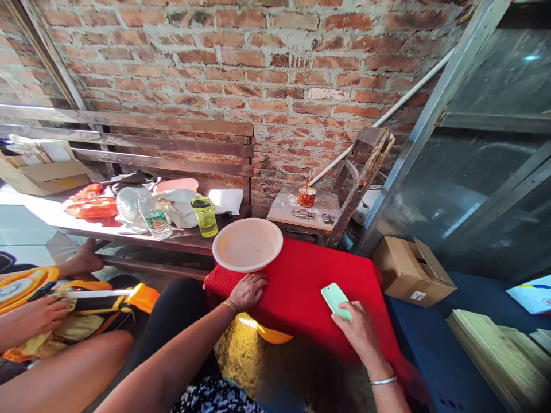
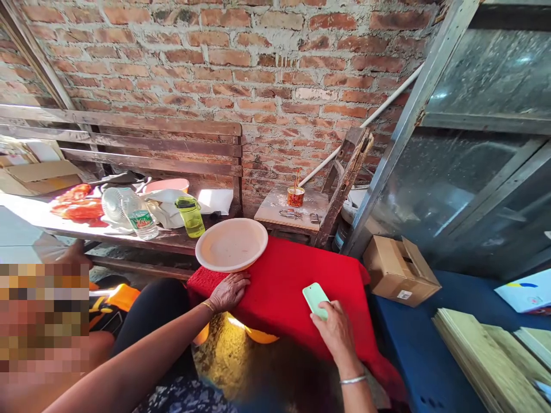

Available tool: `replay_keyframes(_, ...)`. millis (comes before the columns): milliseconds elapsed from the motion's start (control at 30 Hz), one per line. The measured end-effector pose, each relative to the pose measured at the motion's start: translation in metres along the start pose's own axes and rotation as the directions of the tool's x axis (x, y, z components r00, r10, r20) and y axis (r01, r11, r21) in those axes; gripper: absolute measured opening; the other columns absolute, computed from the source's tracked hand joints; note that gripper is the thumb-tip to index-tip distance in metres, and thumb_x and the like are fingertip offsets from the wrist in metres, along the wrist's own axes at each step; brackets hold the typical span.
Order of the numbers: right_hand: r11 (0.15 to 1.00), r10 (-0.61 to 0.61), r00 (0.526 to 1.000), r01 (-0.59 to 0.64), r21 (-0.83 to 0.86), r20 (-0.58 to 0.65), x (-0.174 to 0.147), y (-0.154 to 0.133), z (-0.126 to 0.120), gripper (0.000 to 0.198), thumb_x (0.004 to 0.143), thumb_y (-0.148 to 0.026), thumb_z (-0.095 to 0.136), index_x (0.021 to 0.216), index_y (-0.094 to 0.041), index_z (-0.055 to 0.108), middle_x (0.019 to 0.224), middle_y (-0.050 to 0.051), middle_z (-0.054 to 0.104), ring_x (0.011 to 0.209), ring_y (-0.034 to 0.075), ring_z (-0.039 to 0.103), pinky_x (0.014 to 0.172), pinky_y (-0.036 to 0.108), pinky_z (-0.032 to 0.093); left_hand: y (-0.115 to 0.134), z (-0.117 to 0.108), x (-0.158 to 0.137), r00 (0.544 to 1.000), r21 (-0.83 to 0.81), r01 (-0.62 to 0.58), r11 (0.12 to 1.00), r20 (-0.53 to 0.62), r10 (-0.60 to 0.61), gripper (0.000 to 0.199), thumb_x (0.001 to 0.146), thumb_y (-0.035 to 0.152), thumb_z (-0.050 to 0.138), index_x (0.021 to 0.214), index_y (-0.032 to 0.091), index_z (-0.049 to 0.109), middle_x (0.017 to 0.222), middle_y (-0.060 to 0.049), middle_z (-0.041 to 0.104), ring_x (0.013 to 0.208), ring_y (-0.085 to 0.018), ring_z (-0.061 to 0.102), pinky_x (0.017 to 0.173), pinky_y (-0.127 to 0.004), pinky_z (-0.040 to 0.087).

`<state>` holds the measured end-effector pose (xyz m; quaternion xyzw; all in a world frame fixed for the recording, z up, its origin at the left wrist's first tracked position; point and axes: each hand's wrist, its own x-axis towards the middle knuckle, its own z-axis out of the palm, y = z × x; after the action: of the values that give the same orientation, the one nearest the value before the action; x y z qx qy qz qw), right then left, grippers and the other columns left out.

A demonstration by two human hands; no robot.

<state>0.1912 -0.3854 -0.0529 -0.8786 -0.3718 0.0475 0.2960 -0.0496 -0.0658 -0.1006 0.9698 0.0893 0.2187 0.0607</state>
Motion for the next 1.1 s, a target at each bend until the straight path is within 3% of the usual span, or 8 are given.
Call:
replay_keyframes(133,0.95,0.258,0.966,-0.259,-0.175,-0.028,-0.004,0.043,-0.044,0.045,0.078,-0.056,0.054,0.104,-0.025,0.073,0.098,0.009,0.064,0.086,0.026,0.068,0.081,0.039,0.053,-0.001,0.001,0.0,1.0,-0.007,-0.004,1.0,-0.005,0.004,0.032,0.091,0.012,0.05,0.114,0.019,0.07,0.126,-0.011,0.07,0.122,-0.025,0.063,0.11,-0.042,0.048)
replay_keyframes(233,0.817,0.49,0.865,-0.5,-0.287,-0.112,-0.015,0.081,-0.086,0.057,0.082,-0.065,0.046,0.112,-0.025,0.074,0.094,0.012,0.065,0.074,0.029,0.067,0.072,0.044,0.053,0.0,0.0,0.0,1.0,-0.013,-0.01,1.0,-0.007,0.01,0.031,0.092,0.013,0.049,0.113,0.018,0.07,0.126,-0.012,0.07,0.122,-0.025,0.064,0.109,-0.043,0.048)
replay_keyframes(300,0.764,0.561,0.809,-0.588,-0.267,-0.178,-0.024,0.096,-0.106,0.064,0.081,-0.071,0.043,0.111,-0.026,0.075,0.091,0.014,0.067,0.072,0.032,0.067,0.067,0.046,0.053,0.001,-0.001,0.001,1.0,-0.012,-0.012,1.0,-0.005,0.012,0.03,0.092,0.013,0.049,0.113,0.018,0.07,0.125,-0.012,0.07,0.121,-0.025,0.064,0.109,-0.043,0.048)
replay_keyframes(367,0.792,0.564,0.805,-0.591,-0.153,-0.185,-0.032,0.102,-0.113,0.066,0.074,-0.077,0.048,0.104,-0.025,0.076,0.09,0.015,0.07,0.076,0.034,0.068,0.068,0.047,0.053,0.002,-0.003,0.001,1.0,-0.005,-0.014,1.0,-0.004,0.014,0.031,0.092,0.013,0.049,0.114,0.018,0.07,0.125,-0.012,0.071,0.121,-0.025,0.064,0.11,-0.043,0.048)
replay_keyframes(533,0.88,0.474,0.876,-0.469,0.073,-0.086,-0.036,0.087,-0.096,0.062,0.057,-0.077,0.06,0.087,-0.026,0.075,0.086,0.011,0.075,0.085,0.034,0.069,0.075,0.042,0.052,0.002,-0.005,0.001,0.999,0.006,-0.027,1.0,-0.02,0.027,0.032,0.093,0.013,0.048,0.115,0.019,0.071,0.124,-0.012,0.07,0.12,-0.025,0.064,0.109,-0.042,0.049)
replay_keyframes(733,0.879,0.474,0.88,-0.473,-0.065,-0.001,-0.029,0.084,-0.085,0.058,0.055,-0.072,0.055,0.086,-0.026,0.072,0.072,0.007,0.068,0.076,0.03,0.066,0.073,0.039,0.051,0.001,-0.003,0.001,0.999,0.005,-0.027,1.0,-0.023,0.027,0.032,0.092,0.013,0.049,0.114,0.019,0.071,0.123,-0.012,0.071,0.121,-0.025,0.064,0.11,-0.043,0.049)
replay_keyframes(933,0.884,0.389,0.921,-0.38,-0.273,-0.023,-0.025,0.081,-0.085,0.05,0.072,-0.07,0.052,0.087,-0.026,0.071,0.083,0.01,0.068,0.081,0.029,0.068,0.076,0.04,0.052,0.001,-0.004,0.001,1.0,-0.023,0.005,1.0,0.015,-0.005,0.034,0.091,0.014,0.05,0.116,0.02,0.072,0.126,-0.012,0.07,0.123,-0.026,0.063,0.111,-0.045,0.048)
replay_keyframes(1100,0.742,0.527,0.846,-0.502,-0.443,-0.076,-0.033,0.087,-0.101,0.044,0.079,-0.063,0.052,0.091,-0.025,0.071,0.089,0.016,0.069,0.08,0.034,0.069,0.071,0.045,0.051,0.002,-0.005,0.001,0.999,-0.033,0.023,0.999,0.027,-0.022,0.034,0.09,0.013,0.051,0.116,0.021,0.072,0.128,-0.011,0.07,0.123,-0.026,0.063,0.112,-0.046,0.048)
